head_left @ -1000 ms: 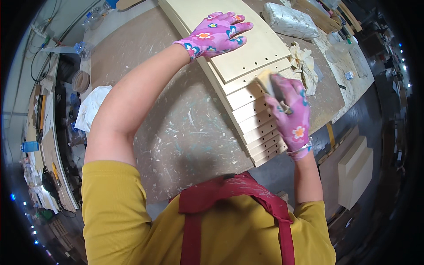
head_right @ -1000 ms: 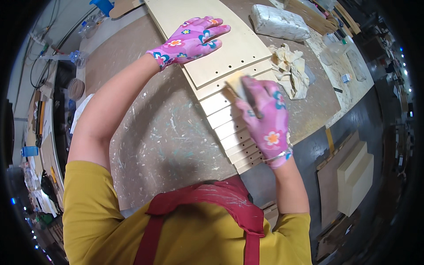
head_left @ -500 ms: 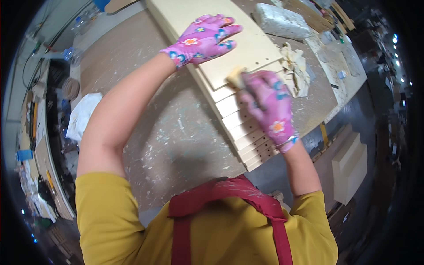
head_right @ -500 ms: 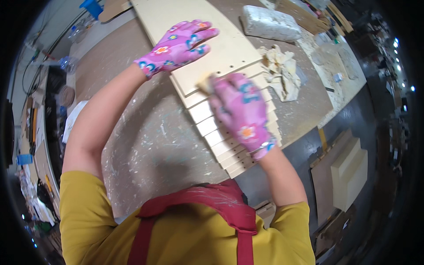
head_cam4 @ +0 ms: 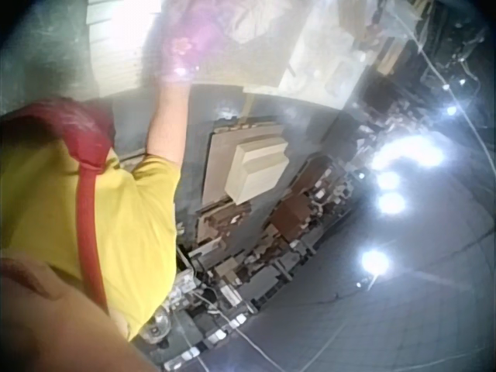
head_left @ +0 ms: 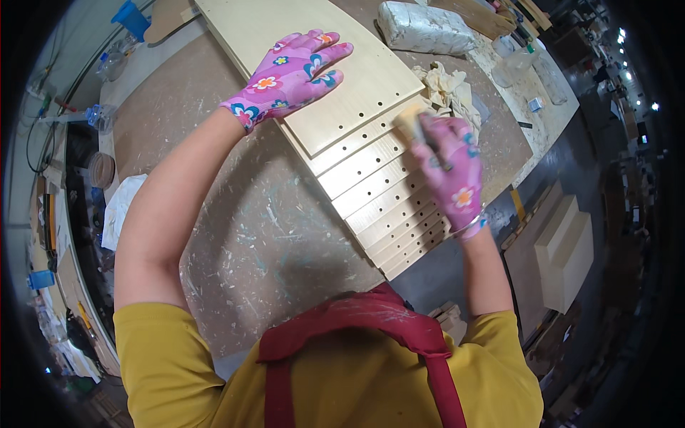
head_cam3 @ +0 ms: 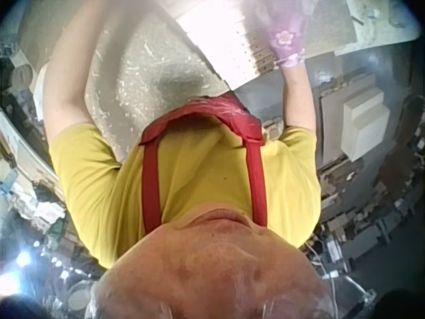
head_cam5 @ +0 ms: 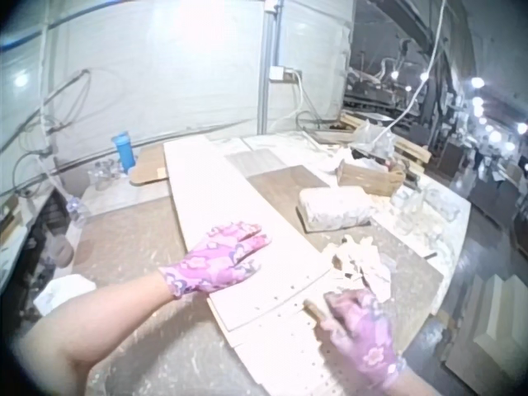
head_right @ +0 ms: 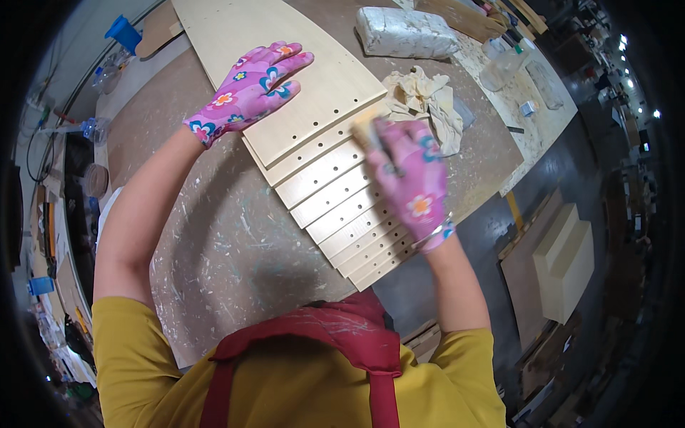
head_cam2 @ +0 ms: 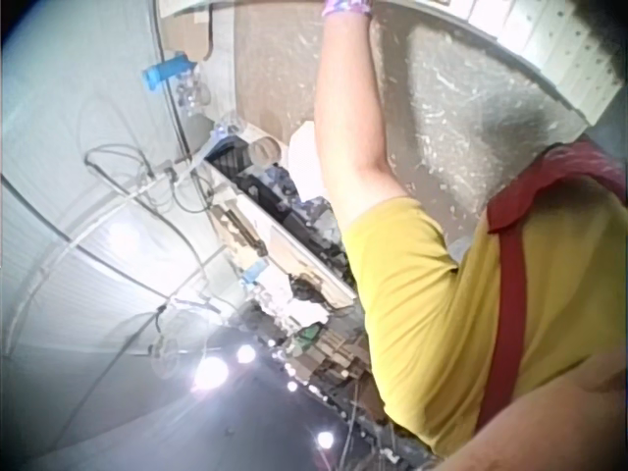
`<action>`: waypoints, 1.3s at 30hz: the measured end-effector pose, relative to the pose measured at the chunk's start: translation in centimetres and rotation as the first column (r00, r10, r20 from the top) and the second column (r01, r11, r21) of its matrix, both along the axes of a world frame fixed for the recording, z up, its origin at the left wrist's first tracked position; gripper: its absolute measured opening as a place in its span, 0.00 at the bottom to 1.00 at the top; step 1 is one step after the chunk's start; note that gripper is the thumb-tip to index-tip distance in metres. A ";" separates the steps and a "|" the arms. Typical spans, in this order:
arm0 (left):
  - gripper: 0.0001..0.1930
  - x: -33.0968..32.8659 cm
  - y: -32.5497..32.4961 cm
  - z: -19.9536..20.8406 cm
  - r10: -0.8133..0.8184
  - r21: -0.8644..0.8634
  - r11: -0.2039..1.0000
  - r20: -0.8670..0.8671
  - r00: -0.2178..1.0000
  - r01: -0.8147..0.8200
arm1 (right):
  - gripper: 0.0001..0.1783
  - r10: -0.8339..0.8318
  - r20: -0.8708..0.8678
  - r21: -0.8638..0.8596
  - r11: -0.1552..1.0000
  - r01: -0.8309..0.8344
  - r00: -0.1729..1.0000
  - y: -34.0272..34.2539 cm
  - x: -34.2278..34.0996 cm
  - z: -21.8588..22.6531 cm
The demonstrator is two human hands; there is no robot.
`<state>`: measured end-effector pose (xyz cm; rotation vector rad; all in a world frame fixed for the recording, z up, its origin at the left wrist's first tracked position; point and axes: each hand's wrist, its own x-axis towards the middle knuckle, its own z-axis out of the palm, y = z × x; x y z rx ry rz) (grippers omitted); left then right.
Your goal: The person sands a stack of light-colored wooden slats with a sanding block and wipes them with a cloth. The person then lifts the stack, flips it over, and continues sanding and wiping the other side. Finally, the person separates the slats and stacks them individually.
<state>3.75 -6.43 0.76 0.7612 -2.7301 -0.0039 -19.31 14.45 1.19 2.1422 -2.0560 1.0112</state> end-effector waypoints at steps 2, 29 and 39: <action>0.27 -0.1 0.0 0.0 -0.001 0.009 1.000 -0.002 1.000 0.001 | 0.22 0.075 -0.127 0.054 0.996 -0.069 0.989 0.3 1.3 -0.8; 0.28 -0.5 -0.7 -0.8 -0.061 -0.001 0.998 -0.080 0.995 0.061 | 0.25 0.437 0.220 0.234 0.844 -0.482 0.872 6.0 13.7 -1.0; 0.26 5.6 4.1 0.7 -0.123 0.031 0.984 -0.606 0.786 0.178 | 0.27 -0.009 0.870 0.300 0.802 -0.516 0.493 9.8 14.7 -3.1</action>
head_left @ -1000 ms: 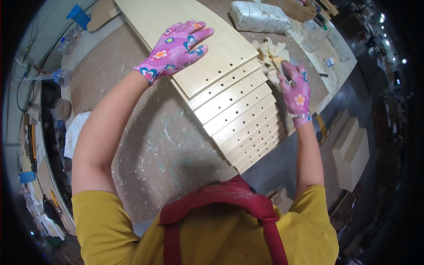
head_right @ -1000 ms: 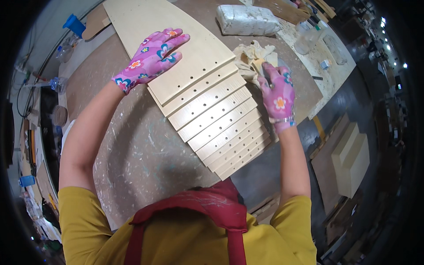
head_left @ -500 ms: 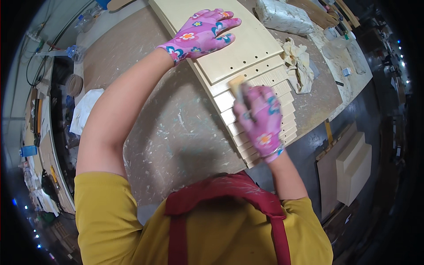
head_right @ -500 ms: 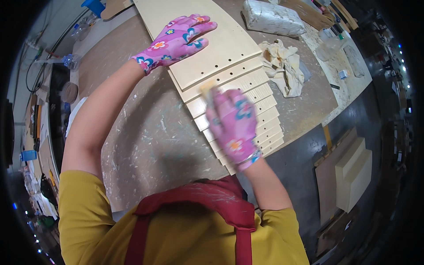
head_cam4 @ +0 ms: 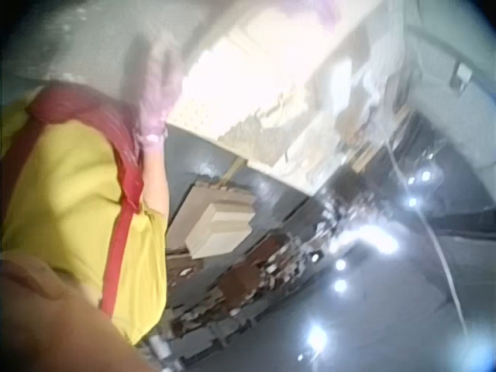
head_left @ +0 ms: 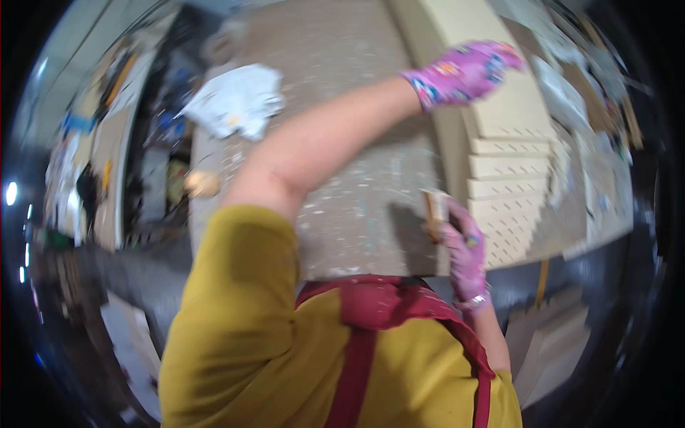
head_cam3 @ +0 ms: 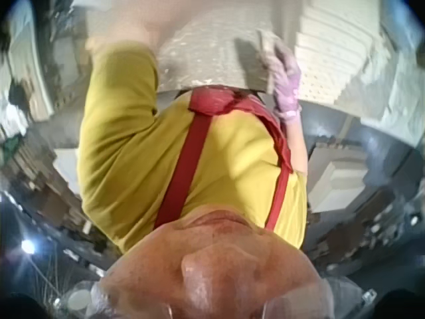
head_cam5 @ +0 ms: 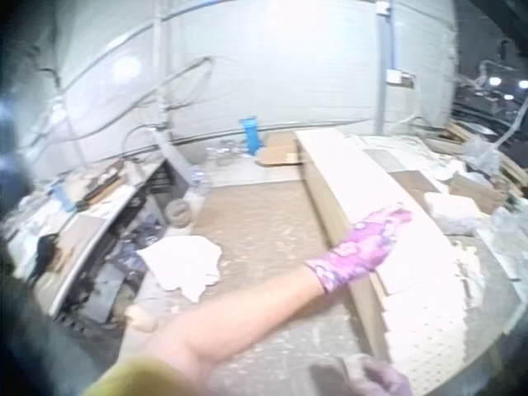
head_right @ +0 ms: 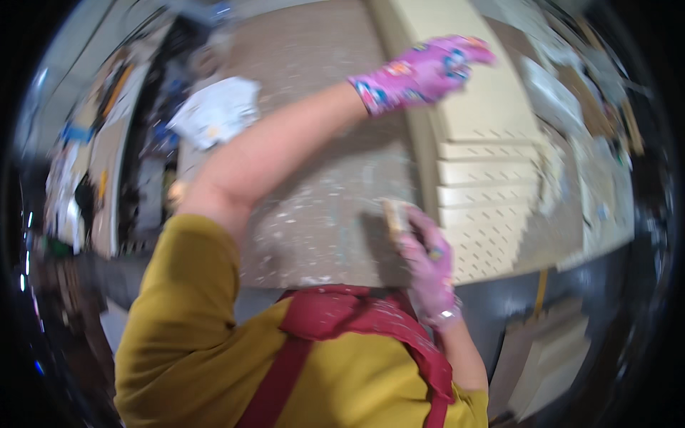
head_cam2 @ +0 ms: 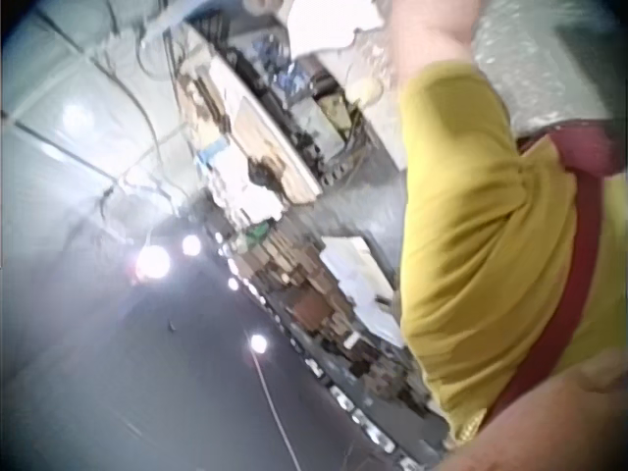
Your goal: The person sands a stack of light-colored wooden slats with a sanding block and wipes them with a cloth. The person then lifts the stack, flips it over, and continues sanding and wiping the other side. Finally, the person separates the slats and stacks them individually.
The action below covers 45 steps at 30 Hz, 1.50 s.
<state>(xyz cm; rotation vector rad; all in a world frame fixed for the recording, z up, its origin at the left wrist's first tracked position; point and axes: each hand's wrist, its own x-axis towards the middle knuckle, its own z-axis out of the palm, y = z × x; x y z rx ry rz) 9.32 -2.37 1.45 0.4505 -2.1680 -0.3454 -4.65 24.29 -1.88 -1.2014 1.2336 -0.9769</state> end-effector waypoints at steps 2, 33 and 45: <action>0.16 3.8 7.1 3.0 -0.132 0.221 0.961 -0.170 0.977 0.168 | 0.30 -0.105 0.189 0.221 0.973 0.062 0.976 0.3 0.6 -0.7; 0.18 27.4 41.9 -6.0 0.597 0.973 0.202 -0.216 0.772 0.115 | 0.22 0.100 -0.639 -0.660 0.438 -0.610 0.763 -14.8 32.2 -2.5; 0.17 13.7 22.5 0.7 0.214 0.897 0.439 -0.169 0.962 0.059 | 0.10 -0.447 -0.424 -0.460 0.856 0.238 0.788 -2.2 -11.8 6.1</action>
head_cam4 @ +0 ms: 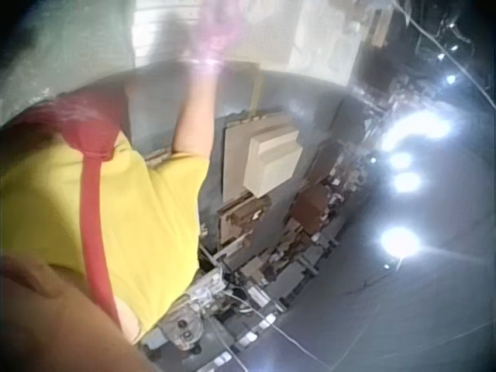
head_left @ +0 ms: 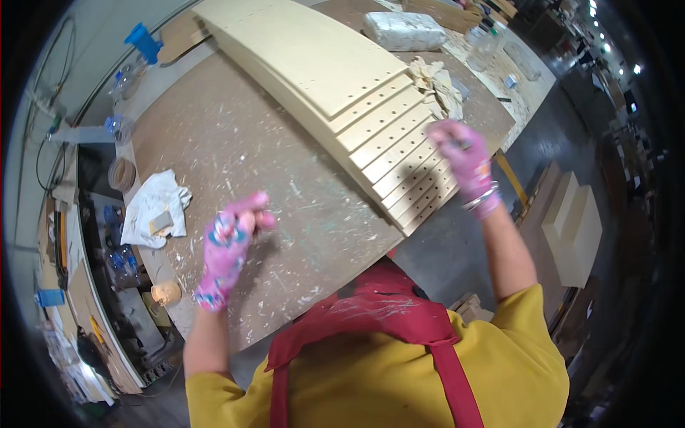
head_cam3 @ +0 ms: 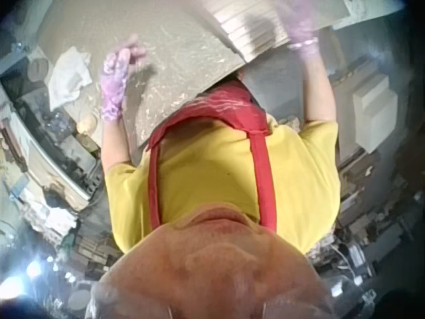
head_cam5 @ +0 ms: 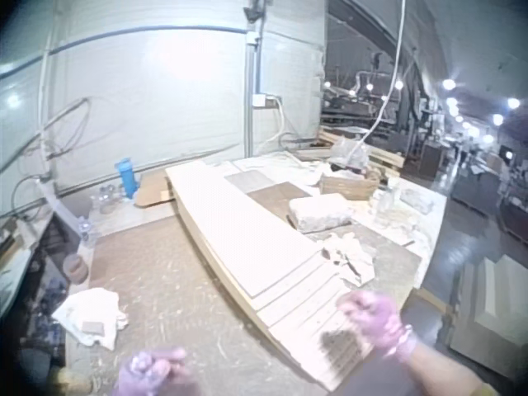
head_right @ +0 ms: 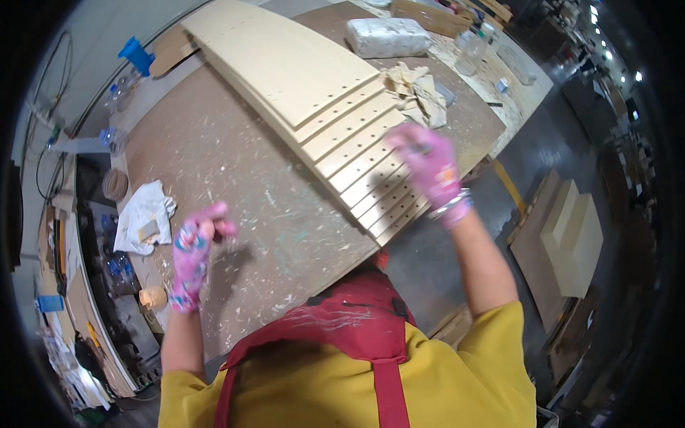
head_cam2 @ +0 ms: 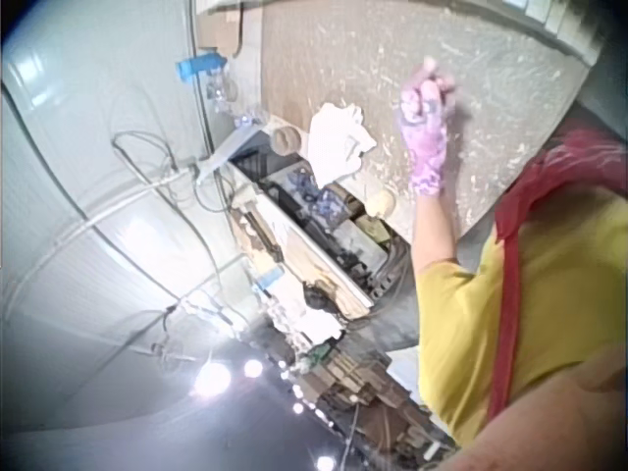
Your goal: The person sands a stack of light-colored wooden slats with a sanding block and wipes them with a cloth. The person then lifts the stack, flips it over, and continues sanding and wiping the other side. Finally, the person separates the slats and stacks them individually.
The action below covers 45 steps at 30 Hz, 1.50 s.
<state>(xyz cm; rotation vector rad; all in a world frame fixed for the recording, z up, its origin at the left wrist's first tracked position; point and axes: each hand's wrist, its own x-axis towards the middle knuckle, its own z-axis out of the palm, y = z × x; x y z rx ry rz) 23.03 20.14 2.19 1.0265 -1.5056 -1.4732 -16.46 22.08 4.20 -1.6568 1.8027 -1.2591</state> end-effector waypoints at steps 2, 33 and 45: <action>0.17 -5.0 -5.1 2.4 -0.059 -0.156 0.985 0.054 0.997 0.067 | 0.10 -0.195 -0.030 0.087 0.977 0.197 0.980 0.6 -9.6 -2.3; 0.31 -20.3 -29.1 -2.5 0.471 -0.643 0.650 0.760 0.449 0.406 | 0.20 -0.152 -0.409 -0.419 0.907 -0.037 0.900 -12.3 -21.4 -0.4; 0.31 -20.7 -28.7 -2.5 0.471 -0.628 0.630 0.777 0.418 0.457 | 0.26 -0.041 -0.353 0.050 0.997 0.063 0.935 -5.7 -17.6 -17.8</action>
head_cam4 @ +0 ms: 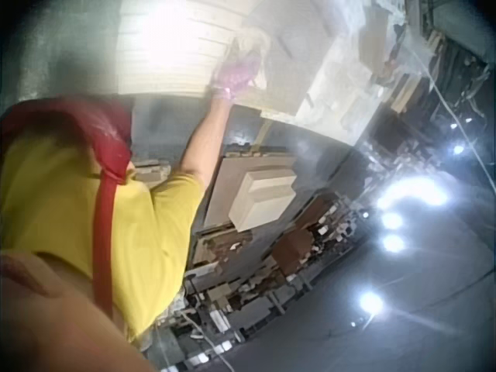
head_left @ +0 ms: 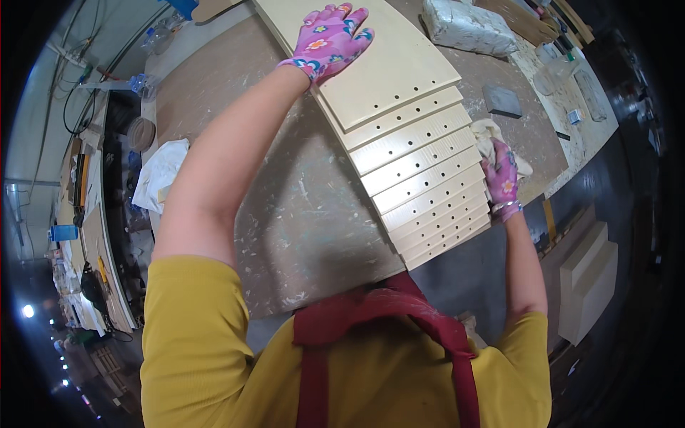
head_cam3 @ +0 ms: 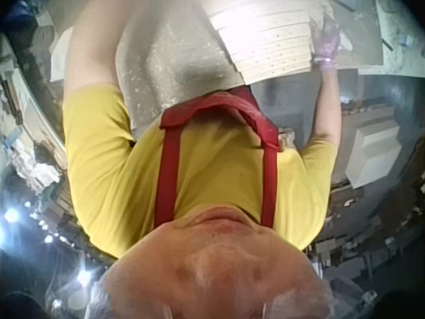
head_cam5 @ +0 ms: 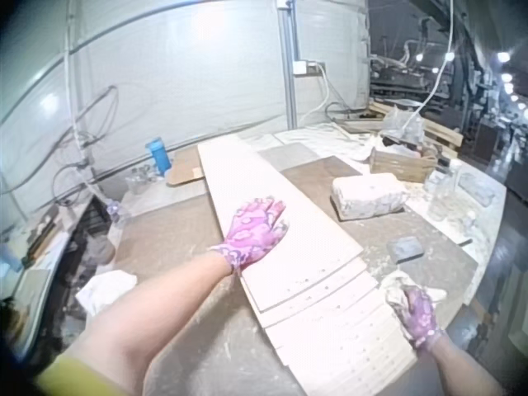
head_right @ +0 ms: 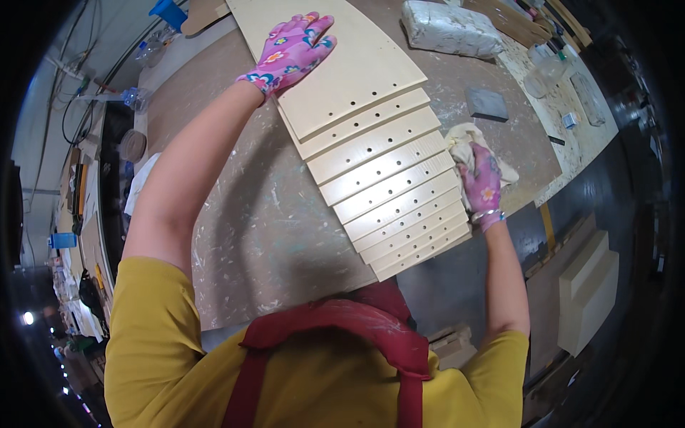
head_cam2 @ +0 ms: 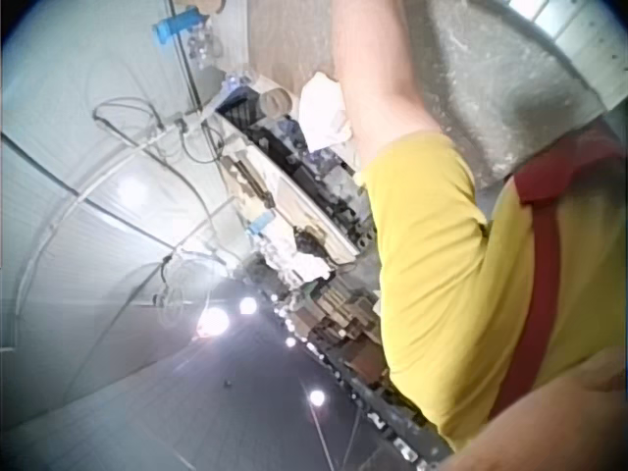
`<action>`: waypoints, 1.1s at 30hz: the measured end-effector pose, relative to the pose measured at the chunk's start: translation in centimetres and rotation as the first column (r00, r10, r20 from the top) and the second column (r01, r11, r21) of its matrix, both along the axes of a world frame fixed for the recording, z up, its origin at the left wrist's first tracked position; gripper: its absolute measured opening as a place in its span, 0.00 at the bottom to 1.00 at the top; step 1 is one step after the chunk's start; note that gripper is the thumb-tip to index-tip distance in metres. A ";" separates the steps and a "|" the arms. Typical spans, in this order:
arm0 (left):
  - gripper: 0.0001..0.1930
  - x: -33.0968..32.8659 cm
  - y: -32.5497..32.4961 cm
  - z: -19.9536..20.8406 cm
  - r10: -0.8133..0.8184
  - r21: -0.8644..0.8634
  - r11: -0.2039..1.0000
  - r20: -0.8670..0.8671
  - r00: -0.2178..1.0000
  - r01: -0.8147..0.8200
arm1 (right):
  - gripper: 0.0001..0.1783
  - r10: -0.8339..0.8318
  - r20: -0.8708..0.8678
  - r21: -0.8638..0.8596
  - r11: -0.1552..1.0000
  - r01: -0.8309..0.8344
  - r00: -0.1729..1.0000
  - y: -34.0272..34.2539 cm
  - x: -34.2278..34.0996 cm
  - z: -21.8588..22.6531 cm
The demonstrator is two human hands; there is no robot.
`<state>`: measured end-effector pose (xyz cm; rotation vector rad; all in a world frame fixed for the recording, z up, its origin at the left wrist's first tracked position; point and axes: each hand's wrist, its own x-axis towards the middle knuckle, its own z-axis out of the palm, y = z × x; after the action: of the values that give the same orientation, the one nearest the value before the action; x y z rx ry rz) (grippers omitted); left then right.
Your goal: The person sands a stack of light-colored wooden slats with a sanding block and wipes them with a cloth. The person then lifts the stack, flips it over, and continues sanding and wiping the other side. Finally, the person separates the slats and stacks them individually.
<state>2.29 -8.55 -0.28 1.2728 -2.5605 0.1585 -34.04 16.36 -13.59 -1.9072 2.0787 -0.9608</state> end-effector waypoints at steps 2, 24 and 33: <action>0.31 -0.4 -0.2 0.5 0.026 0.015 1.000 -0.011 1.000 -0.026 | 0.25 -0.051 0.193 0.004 0.999 0.051 0.980 -1.6 1.8 4.0; 0.31 0.1 0.4 0.3 0.056 -0.029 0.998 -0.014 0.998 -0.057 | 0.15 0.091 -0.385 -0.030 0.993 -0.111 0.919 -9.0 4.0 17.1; 0.31 -0.1 0.4 0.1 0.030 -0.040 0.999 0.021 0.999 -0.029 | 0.10 0.239 -0.274 -0.144 0.948 -0.285 0.932 -5.5 19.7 13.1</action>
<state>2.17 -8.15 -0.17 1.3019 -2.5446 0.2290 -14.31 10.90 -0.45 -2.4434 1.8387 -0.9112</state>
